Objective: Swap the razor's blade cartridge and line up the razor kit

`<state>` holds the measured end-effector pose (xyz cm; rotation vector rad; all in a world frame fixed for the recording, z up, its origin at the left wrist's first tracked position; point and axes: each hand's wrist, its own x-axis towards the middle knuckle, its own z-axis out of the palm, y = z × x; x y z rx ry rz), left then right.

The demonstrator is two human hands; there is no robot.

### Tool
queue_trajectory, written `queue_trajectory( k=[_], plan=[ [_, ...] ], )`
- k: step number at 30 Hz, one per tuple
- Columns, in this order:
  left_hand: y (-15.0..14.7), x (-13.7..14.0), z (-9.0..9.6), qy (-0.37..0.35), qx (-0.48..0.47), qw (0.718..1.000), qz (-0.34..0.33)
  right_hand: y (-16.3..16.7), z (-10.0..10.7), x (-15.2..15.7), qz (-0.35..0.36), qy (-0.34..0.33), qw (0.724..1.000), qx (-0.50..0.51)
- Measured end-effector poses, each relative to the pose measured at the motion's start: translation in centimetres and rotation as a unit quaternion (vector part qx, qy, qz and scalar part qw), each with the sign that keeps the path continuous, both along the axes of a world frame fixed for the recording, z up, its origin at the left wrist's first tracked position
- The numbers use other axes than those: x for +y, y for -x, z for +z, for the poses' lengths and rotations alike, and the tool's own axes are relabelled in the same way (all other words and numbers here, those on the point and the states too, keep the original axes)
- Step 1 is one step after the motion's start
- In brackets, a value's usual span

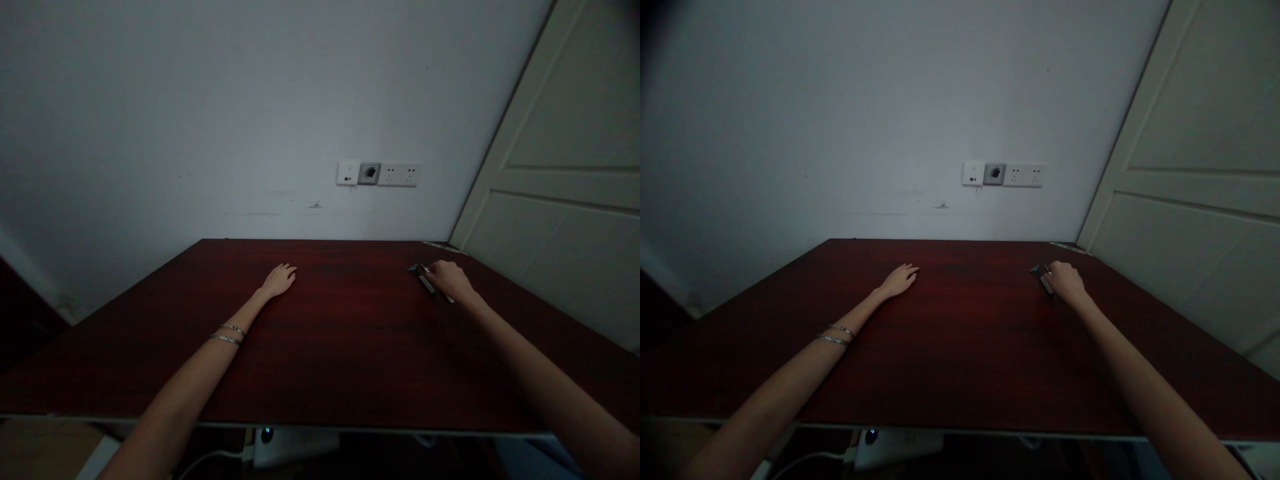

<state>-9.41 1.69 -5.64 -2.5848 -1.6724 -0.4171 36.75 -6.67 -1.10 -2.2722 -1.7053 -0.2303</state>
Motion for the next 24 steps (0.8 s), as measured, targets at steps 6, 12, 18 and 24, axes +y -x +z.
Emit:
queue_trajectory(
  k=[6,12,18,24],
  plan=[
    [-0.1,-0.1,0.1,0.002,-0.005,1.0,0.001,0.7,-1.6,-1.1,-0.027,0.072,0.997,-0.015],
    [-0.1,-0.1,0.1,0.0,-0.011,1.0,-0.01,1.7,-1.4,-1.1,-0.049,0.098,0.994,-0.015],
    [0.2,0.2,-0.1,-0.003,-0.078,0.997,-0.021,2.3,-1.2,-1.2,-0.016,0.054,0.998,0.007],
    [-2.4,-0.5,2.3,0.042,-0.358,0.933,0.009,6.0,-0.1,-0.9,0.13,-0.063,0.989,0.038]
  ],
)
